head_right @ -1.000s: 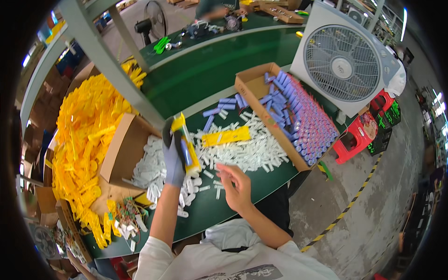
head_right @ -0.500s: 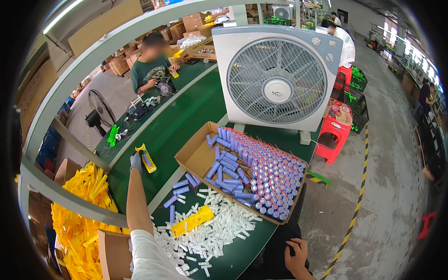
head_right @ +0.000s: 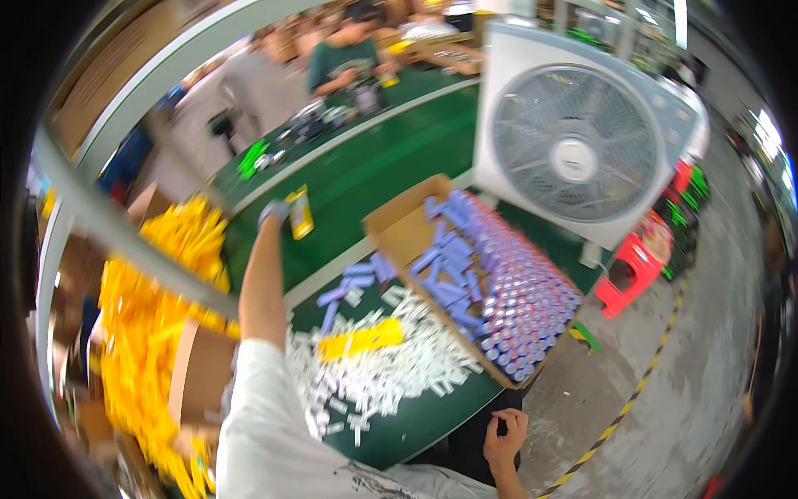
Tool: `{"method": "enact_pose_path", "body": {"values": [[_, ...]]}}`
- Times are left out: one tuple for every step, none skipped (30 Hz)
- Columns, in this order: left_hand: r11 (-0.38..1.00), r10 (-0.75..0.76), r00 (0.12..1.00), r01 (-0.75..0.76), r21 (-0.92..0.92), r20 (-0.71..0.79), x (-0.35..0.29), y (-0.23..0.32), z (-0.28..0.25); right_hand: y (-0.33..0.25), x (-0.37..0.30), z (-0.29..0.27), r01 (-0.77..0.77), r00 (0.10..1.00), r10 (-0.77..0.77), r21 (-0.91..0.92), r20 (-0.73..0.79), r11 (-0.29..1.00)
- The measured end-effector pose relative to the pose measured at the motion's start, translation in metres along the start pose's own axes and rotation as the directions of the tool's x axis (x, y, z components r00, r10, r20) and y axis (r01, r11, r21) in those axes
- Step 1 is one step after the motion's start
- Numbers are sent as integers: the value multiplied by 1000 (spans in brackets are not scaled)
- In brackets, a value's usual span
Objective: The recorder is assembling small electronic components into yellow plastic housings, involving soldering and battery placement.
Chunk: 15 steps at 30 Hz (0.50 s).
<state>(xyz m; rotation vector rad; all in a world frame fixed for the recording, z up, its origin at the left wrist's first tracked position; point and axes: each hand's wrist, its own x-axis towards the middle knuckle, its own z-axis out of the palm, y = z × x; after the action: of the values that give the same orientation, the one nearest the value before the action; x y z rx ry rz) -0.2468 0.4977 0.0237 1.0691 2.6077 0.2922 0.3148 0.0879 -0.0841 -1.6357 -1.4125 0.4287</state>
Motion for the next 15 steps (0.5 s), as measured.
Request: {"method": "enact_pose_path", "body": {"values": [[1000, 20, 998, -21, -22, -65, -33, 20, -7, -1, -1, 3, 0, 1000, 0, 8, 19, 1000], [998, 39, 991, -45, -47, -125, -38, 8, -13, -2, 0, 8, 43, 995, -46, 38, 88, 998], [985, 27, 984, -57, -163, -177, -58, 8, -21, -2, 1, 14, 85, 990, -88, 29, 112, 996], [976, 63, 965, -113, -187, -255, -84, 6, -28, -1, 1, 17, 133, 980, -135, 22, 147, 991], [879, 86, 970, -181, -442, -227, -127, 15, -44, -2, 2, 19, 109, 966, -107, 4, 235, 994], [822, 124, 940, -277, -498, -318, -141, 9, -45, -4, 9, 25, 169, 930, -174, 44, 324, 985], [689, 140, 828, -475, -548, -543, -190, 24, -40, -6, 15, 35, 251, 933, -243, 2, 264, 968], [635, 164, 770, -561, -531, -617, -248, 35, -41, -4, 12, 45, 322, 931, -309, -38, 195, 946], [561, 192, 503, -761, -327, -842, -282, 29, -25, 11, 11, 56, 370, 903, -358, -5, 236, 929], [444, 227, 546, -795, -413, -807, -344, 21, -20, 30, 17, 65, 400, 882, -391, 21, 264, 916], [197, 387, 525, -850, -489, -758, -395, -1, -21, 40, 25, 71, 344, 855, -330, 39, 401, 938], [303, 563, 305, -941, -151, -768, -440, -34, -11, 49, 32, 78, 290, 807, -267, 41, 527, 956], [181, 798, 32, -965, 189, -602, -479, -73, -10, 59, 35, 86, 310, 773, -293, 67, 562, 948], [100, 940, -70, -879, 466, -333, -523, -111, -26, 73, 39, 96, 430, 775, -402, 60, 488, 901], [171, 882, -96, -846, 504, -461, -547, -144, -19, 81, 42, 105, 520, 768, -501, 67, 400, 851]]}}
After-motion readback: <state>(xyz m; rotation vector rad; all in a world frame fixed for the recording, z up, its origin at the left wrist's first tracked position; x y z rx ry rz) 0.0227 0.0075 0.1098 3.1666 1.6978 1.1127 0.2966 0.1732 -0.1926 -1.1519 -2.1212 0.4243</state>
